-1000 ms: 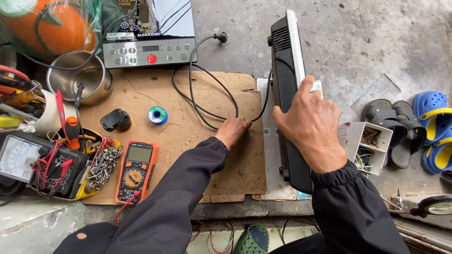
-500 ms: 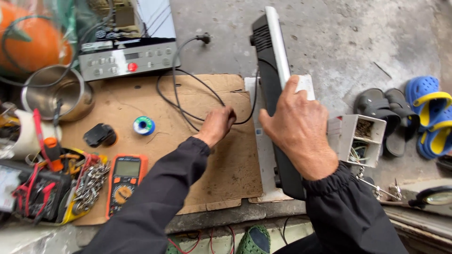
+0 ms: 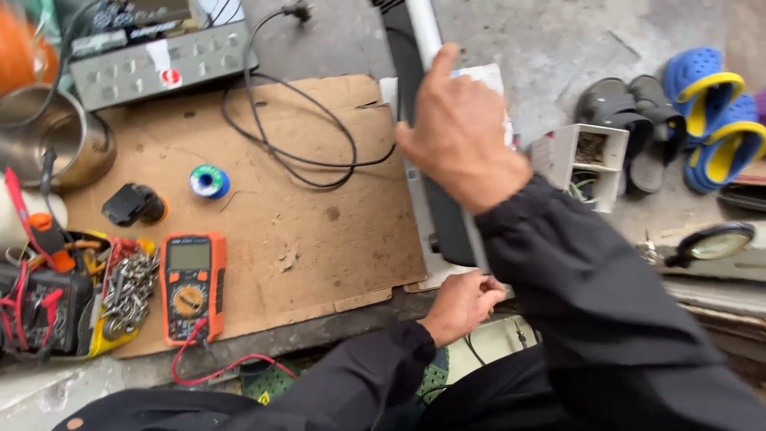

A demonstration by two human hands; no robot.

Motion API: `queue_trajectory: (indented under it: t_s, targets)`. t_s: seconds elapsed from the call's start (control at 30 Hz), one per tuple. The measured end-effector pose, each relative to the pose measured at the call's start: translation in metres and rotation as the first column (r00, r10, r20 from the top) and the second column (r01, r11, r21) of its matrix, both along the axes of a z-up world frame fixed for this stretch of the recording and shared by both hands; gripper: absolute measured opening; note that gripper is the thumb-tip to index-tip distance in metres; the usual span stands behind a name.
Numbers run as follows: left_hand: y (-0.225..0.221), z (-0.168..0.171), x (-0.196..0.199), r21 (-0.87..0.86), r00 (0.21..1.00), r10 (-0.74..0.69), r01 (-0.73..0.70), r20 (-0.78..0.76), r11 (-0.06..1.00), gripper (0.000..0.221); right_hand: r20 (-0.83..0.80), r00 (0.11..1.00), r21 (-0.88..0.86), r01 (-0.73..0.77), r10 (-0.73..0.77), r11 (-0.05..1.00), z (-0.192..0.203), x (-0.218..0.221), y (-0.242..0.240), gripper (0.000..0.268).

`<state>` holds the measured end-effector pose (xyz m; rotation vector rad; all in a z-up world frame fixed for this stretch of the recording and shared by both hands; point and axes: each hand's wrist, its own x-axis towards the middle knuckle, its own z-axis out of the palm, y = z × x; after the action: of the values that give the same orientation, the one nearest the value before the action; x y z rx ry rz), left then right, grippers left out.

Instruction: Unscrewing the back casing of an induction cooker using a power drill and opening it to expose internal components.

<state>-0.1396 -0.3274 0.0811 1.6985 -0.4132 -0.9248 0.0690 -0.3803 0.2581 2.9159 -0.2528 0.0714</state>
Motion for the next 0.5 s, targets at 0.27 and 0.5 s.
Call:
queue_trajectory:
  t_s: [0.27,0.5]
  targets:
    - [-0.076,-0.042,-0.014,-0.099,0.951,0.256,-0.242,0.175,0.965,0.006,0.358,0.922,0.032,0.143,-0.145,0.989,-0.051,0.016,0.078,0.074]
    - [-0.106,0.001,0.050,-0.023,0.775,0.355,-0.404,0.523,0.914,0.003,0.082,0.961,0.269,0.235,-0.265,0.934,-0.054,0.033,0.115,0.065]
